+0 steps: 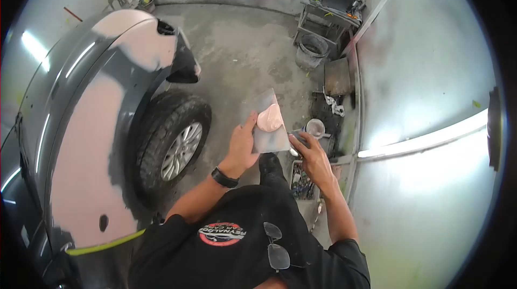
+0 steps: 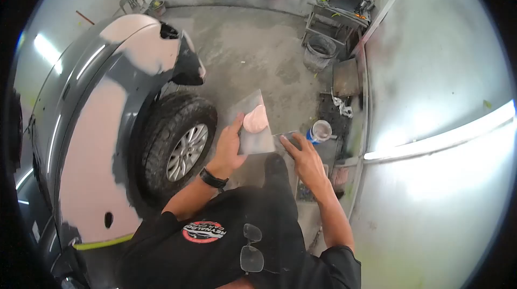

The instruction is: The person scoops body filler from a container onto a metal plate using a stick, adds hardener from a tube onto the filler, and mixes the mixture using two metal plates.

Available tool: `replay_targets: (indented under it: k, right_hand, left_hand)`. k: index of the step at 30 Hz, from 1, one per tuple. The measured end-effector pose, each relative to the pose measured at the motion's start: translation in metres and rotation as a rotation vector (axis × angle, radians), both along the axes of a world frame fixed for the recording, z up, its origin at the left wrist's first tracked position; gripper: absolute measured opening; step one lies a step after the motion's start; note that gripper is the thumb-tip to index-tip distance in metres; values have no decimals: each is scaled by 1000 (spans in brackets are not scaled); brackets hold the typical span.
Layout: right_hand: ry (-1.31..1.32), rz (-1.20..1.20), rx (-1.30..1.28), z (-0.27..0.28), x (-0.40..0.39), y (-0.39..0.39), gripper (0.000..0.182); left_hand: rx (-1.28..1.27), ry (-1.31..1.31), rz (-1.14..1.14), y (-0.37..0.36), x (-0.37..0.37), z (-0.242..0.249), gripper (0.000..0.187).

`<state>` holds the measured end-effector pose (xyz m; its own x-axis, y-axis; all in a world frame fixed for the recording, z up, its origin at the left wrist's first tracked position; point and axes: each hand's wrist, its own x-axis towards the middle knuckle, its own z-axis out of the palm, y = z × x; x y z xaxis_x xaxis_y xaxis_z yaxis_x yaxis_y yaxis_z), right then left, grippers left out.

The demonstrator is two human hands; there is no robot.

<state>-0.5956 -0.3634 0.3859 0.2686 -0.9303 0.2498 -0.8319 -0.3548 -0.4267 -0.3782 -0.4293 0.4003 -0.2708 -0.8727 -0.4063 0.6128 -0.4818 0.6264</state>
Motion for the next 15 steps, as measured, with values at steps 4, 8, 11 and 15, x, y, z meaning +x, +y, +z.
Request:
replay_targets:
  k: [4,8,11,15]
  right_hand:
    - [-723,22,82,28,-42,-117,40]
    - [-803,174,80,103,-79,-189,42]
    - [-507,293,-74,126,-113,-261,51]
    - [-114,252,-174,123,-127,-357,60]
  left_hand:
    - [191,547,-505,-101,-41,-32,36]
    - [81,258,-131,-180,-76,24,36]
    - [-51,-223,30,-223,-88,52,31]
    - [-285,-353,54,-293,-104,-1,30]
